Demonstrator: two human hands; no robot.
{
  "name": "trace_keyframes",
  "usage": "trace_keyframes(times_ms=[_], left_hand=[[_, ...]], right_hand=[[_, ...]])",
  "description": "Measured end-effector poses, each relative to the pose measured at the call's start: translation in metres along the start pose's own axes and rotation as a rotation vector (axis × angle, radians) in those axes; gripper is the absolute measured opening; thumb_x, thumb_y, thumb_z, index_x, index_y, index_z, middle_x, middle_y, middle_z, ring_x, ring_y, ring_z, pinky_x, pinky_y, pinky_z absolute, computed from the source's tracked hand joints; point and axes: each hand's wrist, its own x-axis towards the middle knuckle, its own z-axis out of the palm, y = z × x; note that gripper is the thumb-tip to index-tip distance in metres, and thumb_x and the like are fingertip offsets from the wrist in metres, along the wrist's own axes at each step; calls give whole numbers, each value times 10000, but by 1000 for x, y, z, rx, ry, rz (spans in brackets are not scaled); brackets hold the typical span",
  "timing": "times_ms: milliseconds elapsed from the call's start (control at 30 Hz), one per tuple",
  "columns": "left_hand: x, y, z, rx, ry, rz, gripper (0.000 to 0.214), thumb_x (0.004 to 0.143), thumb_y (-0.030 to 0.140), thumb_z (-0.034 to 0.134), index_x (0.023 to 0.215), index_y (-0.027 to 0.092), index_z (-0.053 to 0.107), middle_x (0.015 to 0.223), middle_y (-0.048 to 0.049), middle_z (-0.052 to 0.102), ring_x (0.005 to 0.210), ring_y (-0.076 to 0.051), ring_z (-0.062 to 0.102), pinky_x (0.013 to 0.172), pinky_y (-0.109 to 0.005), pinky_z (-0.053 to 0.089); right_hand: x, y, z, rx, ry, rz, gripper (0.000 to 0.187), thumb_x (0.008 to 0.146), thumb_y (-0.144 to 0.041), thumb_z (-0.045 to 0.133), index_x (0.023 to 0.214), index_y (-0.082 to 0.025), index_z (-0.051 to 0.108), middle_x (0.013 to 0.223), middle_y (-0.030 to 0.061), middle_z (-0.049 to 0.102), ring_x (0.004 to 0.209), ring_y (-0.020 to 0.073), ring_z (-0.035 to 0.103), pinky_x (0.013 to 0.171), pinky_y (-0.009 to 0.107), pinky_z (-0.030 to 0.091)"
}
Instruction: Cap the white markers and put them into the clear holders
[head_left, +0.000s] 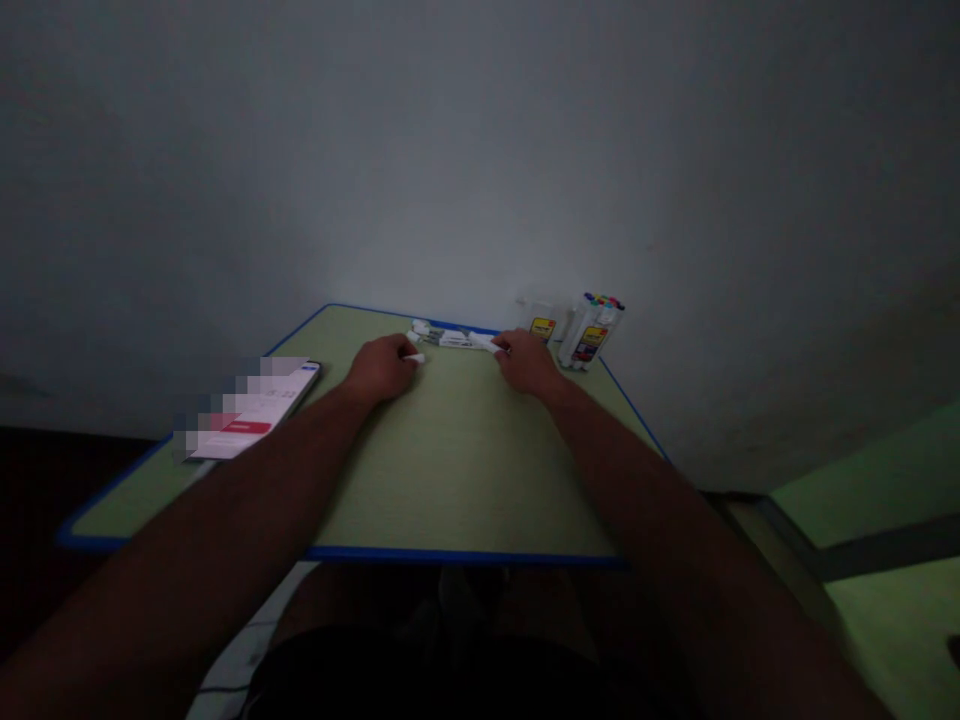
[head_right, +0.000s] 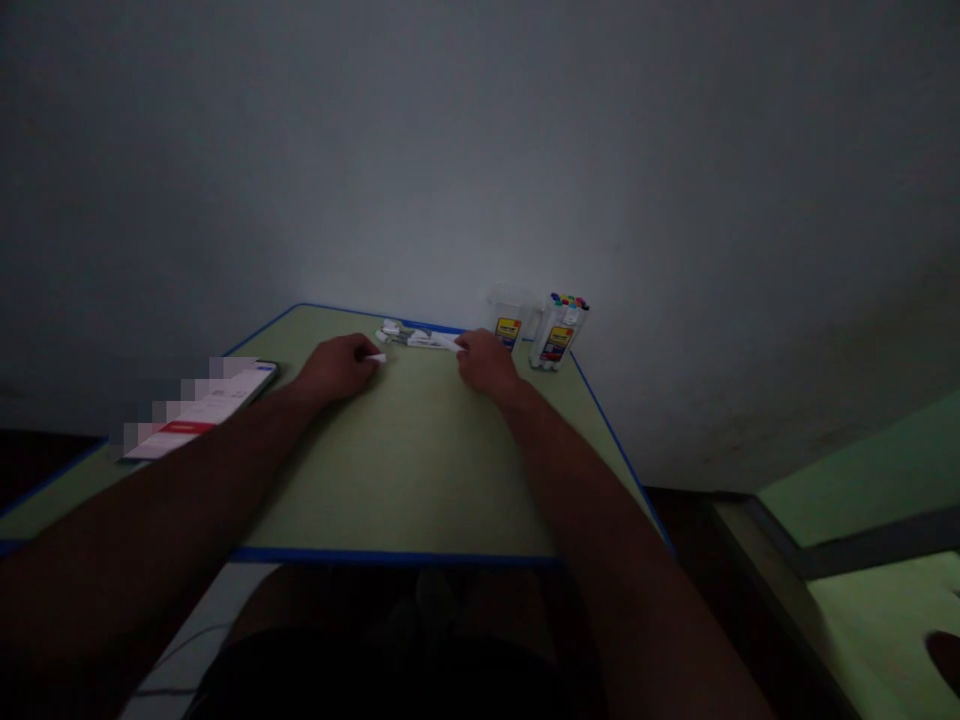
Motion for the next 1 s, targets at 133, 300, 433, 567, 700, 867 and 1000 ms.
trace_keyframes(times_ms=[133,300,433,567,700,867,1000], left_hand=[[-3,8,-1,-99,39,26,244,831,296,617,1021,187,725,1080,-100,758,982,-260,677,894,-360,498],[-10,18,-2,-307,16,3,212,800,321,668,958,181,694,995,-69,756,879,-218,666,830,-336,513],[-12,21,1,-467,25,13,239,780,344,681,955,181,690,862,-49,723,787,-200,642,755,-340,512],[-12,20,5,-663,-1,18,239,748,334,703,933,183,688,738,-12,642,666,-167,596,665,-321,503],[-15,24,3,-801,15,13,211,720,305,732,891,186,698,760,-14,639,637,-151,583,635,-313,509],[-18,27,1,-830,10,-11,157,721,243,732,865,184,709,794,-27,666,638,-146,586,631,-310,514],[-16,24,5,-820,1,-5,172,715,244,748,875,186,723,734,-9,642,611,-141,578,608,-300,500]], right_hand=[[2,-3,-24,168,-1,53,210,833,-124,616,996,-162,743,937,64,734,853,191,646,809,325,482],[-23,-4,-22,486,18,135,138,790,-145,654,916,-165,706,858,24,717,771,151,636,746,291,482],[-39,-6,-18,764,-44,258,86,820,-181,642,895,-171,684,697,-13,672,610,126,591,605,251,460],[-41,-10,-18,1065,-95,336,50,868,-161,603,849,-163,649,686,-10,667,531,99,577,515,223,456],[-39,-12,-14,1268,-138,390,123,929,-105,530,908,-142,645,720,9,682,494,93,588,483,230,490],[-40,-16,-14,1301,-169,415,163,974,-82,493,982,-128,649,716,12,690,468,88,585,457,221,493],[-41,-18,-17,1275,-173,425,166,976,-69,489,970,-130,643,707,7,686,464,93,586,443,223,486]])
